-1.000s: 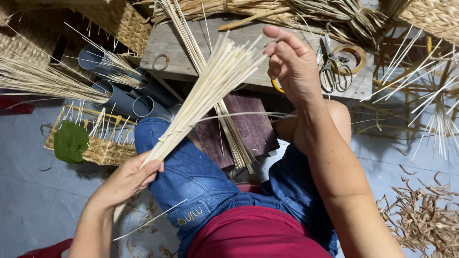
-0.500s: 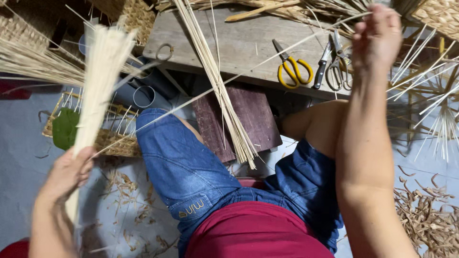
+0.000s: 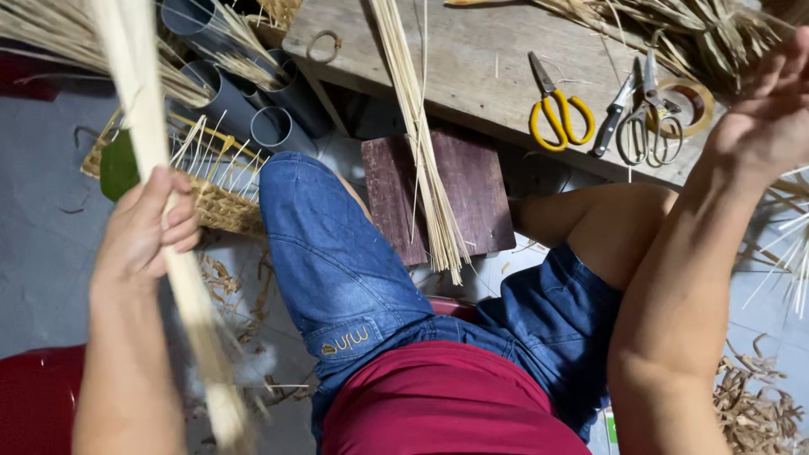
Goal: The person sits and sorts through a bundle of thin bamboo sticks, pulling out individual sticks and aligning them into a neat bundle on their lap. They then tie the aligned bundle with a thin strip and use scissors to trim the ends of the sticks.
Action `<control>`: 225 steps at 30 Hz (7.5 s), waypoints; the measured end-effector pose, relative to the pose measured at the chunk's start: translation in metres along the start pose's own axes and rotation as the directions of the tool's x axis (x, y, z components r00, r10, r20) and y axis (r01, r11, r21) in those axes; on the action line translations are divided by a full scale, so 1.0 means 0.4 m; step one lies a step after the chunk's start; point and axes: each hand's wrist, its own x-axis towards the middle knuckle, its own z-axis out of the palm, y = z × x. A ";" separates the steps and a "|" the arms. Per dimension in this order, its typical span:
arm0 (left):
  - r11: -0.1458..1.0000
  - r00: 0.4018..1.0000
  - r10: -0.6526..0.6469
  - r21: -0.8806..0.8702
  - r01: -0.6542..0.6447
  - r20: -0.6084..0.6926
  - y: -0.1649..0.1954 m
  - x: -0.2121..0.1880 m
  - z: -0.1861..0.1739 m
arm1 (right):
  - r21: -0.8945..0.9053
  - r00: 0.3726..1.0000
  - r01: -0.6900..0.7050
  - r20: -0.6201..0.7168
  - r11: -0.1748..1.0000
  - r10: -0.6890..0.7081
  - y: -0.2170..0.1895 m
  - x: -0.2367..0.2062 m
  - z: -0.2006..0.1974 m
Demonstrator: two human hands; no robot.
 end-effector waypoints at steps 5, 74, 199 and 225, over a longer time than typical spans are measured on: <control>0.980 0.980 -0.018 -0.189 0.056 0.201 0.006 0.060 0.140 | -0.295 0.907 0.351 0.343 0.889 -0.244 -0.014 -0.328 0.267; 0.939 0.937 0.071 -0.339 0.053 0.342 -0.052 0.181 0.285 | -0.787 0.726 0.585 0.401 -0.195 0.558 0.631 -0.733 0.313; 0.970 0.931 0.042 -0.239 0.049 0.363 -0.064 0.176 0.291 | -0.853 0.868 0.004 0.262 0.522 0.422 0.529 -0.519 0.321; 0.890 0.869 -0.214 0.455 -0.015 0.446 -0.110 0.122 0.334 | -0.387 0.774 -0.377 0.368 0.841 0.516 0.199 -0.409 0.541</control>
